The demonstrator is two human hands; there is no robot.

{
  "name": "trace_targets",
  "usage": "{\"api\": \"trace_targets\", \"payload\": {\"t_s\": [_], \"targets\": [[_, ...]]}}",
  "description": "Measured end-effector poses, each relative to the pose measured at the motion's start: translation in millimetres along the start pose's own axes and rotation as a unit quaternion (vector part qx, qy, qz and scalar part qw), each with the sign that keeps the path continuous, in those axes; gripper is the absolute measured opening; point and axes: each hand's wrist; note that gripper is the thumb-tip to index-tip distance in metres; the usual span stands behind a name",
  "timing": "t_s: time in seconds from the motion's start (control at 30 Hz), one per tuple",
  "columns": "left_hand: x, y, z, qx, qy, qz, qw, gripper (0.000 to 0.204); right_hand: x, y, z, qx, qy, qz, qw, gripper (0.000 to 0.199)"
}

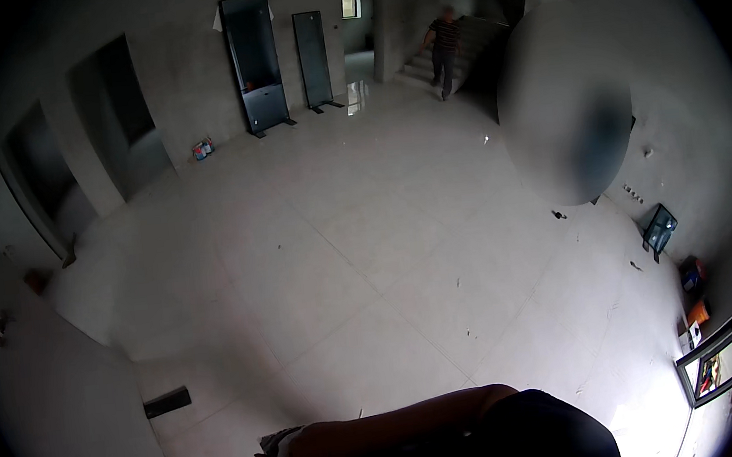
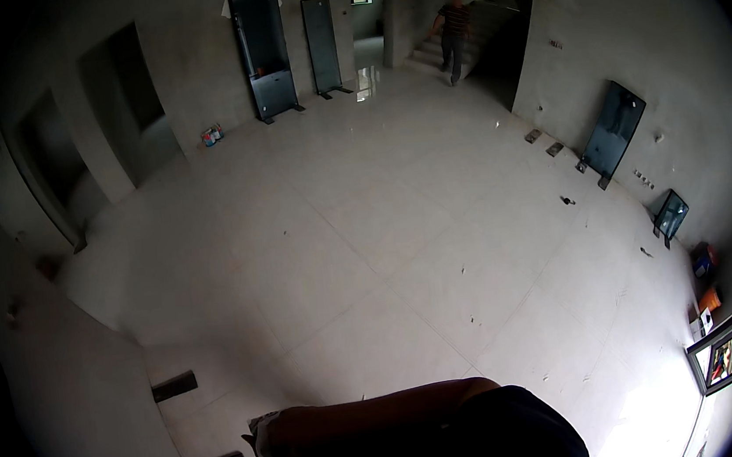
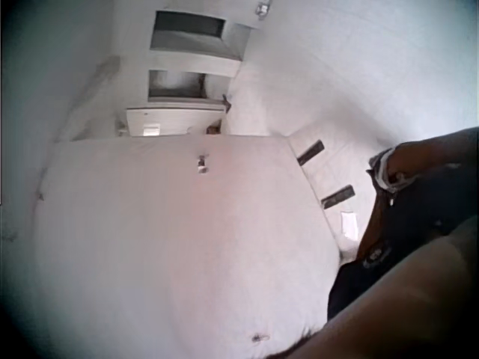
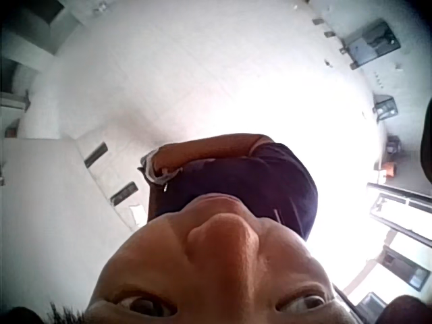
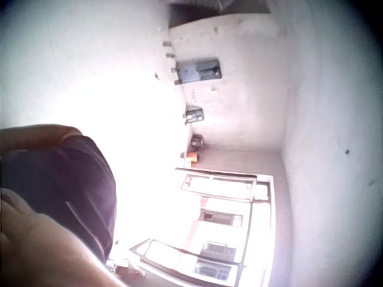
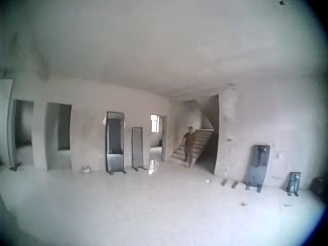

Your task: The person walks through an unfinished room carrying a plastic bag of small parts, then installs window hardware by hand on a bay window. The person also briefly checks a sliding door frame while another worker is visible on a ladder nearby.

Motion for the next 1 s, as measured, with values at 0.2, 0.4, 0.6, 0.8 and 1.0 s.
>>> {"api": "trace_targets", "payload": {"t_s": [0.2,0.4,0.6,0.8,1.0], "targets": [[122,-40,42,0.01,-0.043,-0.049,0.998,0.096,70,-74,90,-0.016,-0.038,0.03,0.999,0.019],[280,-115,107,-0.006,-0.025,-0.061,0.998,0.095,167,-137,218,-0.028,0.002,-0.073,0.997,0.027],[423,-216,140,-0.072,0.071,0.022,0.995,0.096,220,-175,329,-0.059,-0.184,0.032,0.981,0.029],[524,-280,213,-0.11,0.078,0.097,0.986,0.106,269,-253,403,0.133,-0.332,-0.006,0.934,0.03],[639,-317,286,-0.233,0.045,0.048,0.97,0.107,319,-363,520,0.333,-0.492,-0.072,0.801,0.019]]}}
Point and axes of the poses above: each hand's wrist, its own x-axis towards the middle knuckle, its own z-axis out of the back of the hand, y = z × x, and after that the axes turned 6 degrees about x, right-handed
